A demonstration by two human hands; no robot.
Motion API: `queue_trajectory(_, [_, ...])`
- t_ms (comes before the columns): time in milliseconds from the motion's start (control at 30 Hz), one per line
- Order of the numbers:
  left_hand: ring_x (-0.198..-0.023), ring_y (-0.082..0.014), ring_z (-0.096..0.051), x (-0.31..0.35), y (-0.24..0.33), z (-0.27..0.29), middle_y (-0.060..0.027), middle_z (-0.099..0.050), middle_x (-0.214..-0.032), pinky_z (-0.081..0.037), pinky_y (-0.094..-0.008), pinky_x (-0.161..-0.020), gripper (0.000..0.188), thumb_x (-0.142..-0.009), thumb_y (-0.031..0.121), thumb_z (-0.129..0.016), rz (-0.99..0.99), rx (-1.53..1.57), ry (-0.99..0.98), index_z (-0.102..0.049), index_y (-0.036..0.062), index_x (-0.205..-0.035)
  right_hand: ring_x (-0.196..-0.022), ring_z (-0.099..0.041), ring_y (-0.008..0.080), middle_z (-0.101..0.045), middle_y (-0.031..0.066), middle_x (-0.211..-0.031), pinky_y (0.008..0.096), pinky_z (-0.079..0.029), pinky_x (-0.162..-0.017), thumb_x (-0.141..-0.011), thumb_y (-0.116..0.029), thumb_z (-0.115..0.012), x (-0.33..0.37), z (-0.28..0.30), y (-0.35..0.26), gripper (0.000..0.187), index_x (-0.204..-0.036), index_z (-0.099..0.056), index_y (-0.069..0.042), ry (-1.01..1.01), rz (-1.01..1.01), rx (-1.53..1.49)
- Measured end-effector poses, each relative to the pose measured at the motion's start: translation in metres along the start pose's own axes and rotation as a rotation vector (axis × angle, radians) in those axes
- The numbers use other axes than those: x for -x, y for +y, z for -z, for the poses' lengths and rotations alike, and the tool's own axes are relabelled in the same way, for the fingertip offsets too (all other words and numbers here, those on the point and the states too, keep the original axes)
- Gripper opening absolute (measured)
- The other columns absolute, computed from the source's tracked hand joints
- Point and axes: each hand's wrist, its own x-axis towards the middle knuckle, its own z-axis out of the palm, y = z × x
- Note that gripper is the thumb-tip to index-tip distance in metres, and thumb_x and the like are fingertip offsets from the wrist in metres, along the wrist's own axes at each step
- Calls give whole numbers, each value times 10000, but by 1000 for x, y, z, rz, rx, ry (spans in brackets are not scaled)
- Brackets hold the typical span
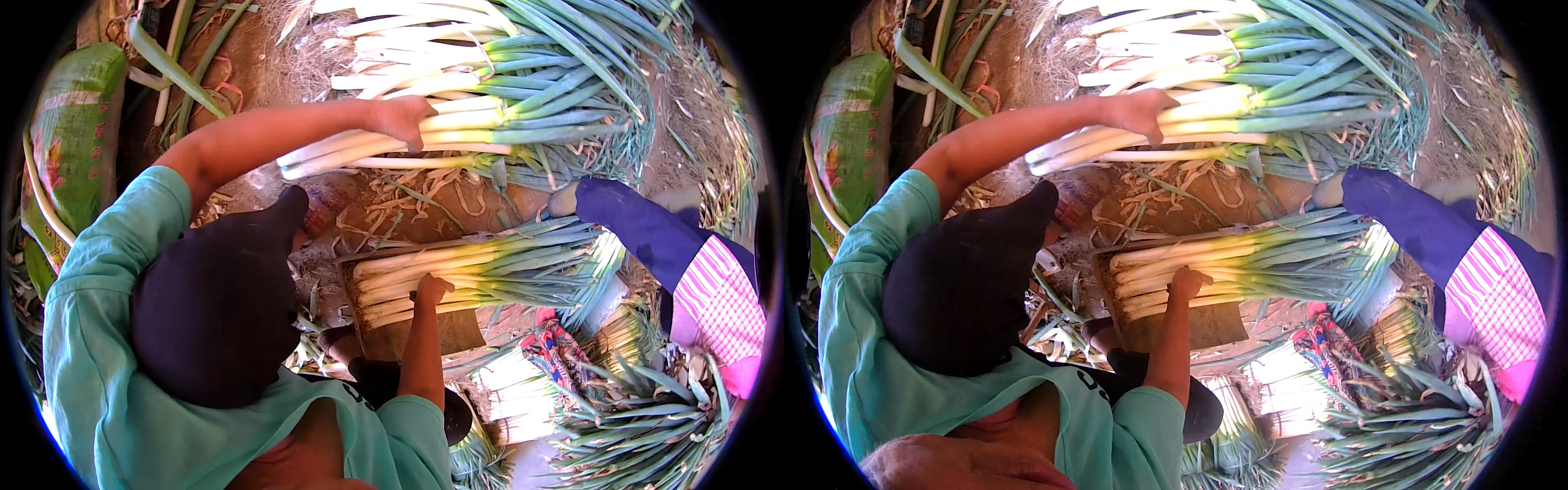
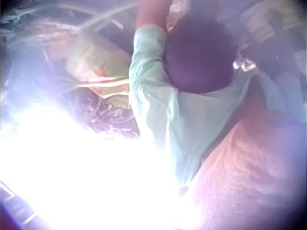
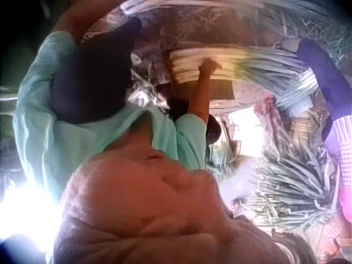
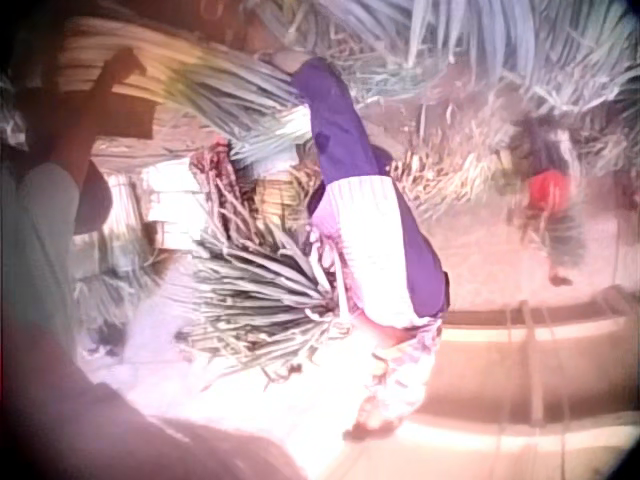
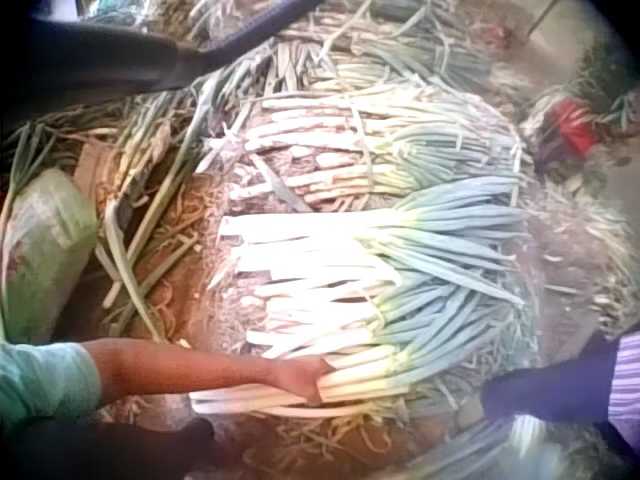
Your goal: The person cleans and sorts leeks by hand and packs them into a cardboard box on the ground.
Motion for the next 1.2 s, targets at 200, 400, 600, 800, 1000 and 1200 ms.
queue_trajectory(200, [-804, -235, -584, 57, 46, 54, -181, -611, -906, -490, -298, -775, 610, -543, 60, -688, 3, 551, 88, -539, -113, -1108, -755, -661, 356, -606, 319, -873, 387, -561, -651, -843, -231, -519, -4, 11, -14, 826, -1121, 0, 349, -13, 54, 31])
queue_trajectory(400, [-929, -274, -565, 52, 33, 52, -179, -562, -1066, -486, -281, -818, 712, -586, 115, -757, 36, 1021, 263, -473, -74, -1210, -860, -625, 409, -569, 321, -994, 437, -535, -752, -800, -192, -561, 7, 17, -21, 644, -1129, -149, 178, -12, -103, -114])
queue_trajectory(600, [-723, -128, -620, 26, 35, 20, -53, -655, -867, -522, -266, -679, 304, -730, 7, -707, 104, 1340, 159, -614, 25, -1019, -799, -627, 398, -540, 314, -1005, 468, -562, -641, -780, -199, -704, 22, 18, -10, 631, -1120, -223, 27, 70, -213, -403])
queue_trajectory(800, [-861, -152, -621, 22, 39, 2, -84, -672, -901, -489, -273, -782, 306, -751, 83, -723, 29, 1253, 59, -592, 32, -1023, -844, -612, 444, -559, 326, -1012, 491, -522, -724, -822, -289, -648, 49, 49, -27, 768, -1269, -168, 111, -48, -244, -540])
queue_trajectory(1000, [-912, -172, -614, 26, 55, -11, -107, -676, -957, -474, -298, -843, 313, -778, 132, -710, -41, 1319, 0, -578, 19, -1038, -853, -600, 379, -561, 303, -992, 503, -464, -765, -853, -321, -590, 41, 60, 0, 500, -1089, -438, 93, 671, -16, 47])
queue_trajectory(1200, [-924, -198, -619, 37, 51, -35, -121, -671, -997, -477, -319, -861, 395, -776, 129, -707, -17, 1263, -101, -565, 3, -1123, -1035, -544, 206, -569, 124, -1125, 327, -430, -859, -929, -409, -475, 68, 195, -171, 490, -1207, -529, -8, -69, 483, -1246])
